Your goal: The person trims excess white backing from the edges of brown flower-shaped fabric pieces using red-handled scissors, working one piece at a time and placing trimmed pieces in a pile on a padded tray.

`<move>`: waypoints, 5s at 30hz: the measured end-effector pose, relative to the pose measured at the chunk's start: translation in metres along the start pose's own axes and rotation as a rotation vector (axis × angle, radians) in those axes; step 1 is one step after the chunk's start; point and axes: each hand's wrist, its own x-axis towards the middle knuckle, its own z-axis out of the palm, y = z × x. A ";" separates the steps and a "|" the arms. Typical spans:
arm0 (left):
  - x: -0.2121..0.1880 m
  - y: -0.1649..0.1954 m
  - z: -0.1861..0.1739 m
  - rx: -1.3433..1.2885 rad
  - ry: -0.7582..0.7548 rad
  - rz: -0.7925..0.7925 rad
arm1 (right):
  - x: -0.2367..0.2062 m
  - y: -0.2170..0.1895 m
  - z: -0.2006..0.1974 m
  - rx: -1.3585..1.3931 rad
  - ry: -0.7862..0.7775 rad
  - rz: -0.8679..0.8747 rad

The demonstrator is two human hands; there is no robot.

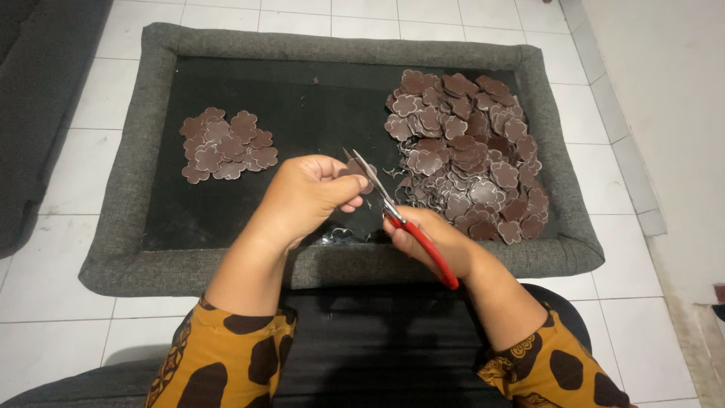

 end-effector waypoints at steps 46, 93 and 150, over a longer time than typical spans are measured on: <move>0.002 -0.002 -0.002 -0.066 -0.050 -0.047 | -0.003 -0.007 0.000 0.009 -0.012 0.020; 0.003 -0.009 0.000 -0.098 -0.067 -0.032 | -0.004 0.001 0.000 0.069 -0.025 0.012; 0.005 -0.028 0.026 -0.120 -0.012 0.188 | -0.011 0.002 -0.001 0.183 0.076 0.019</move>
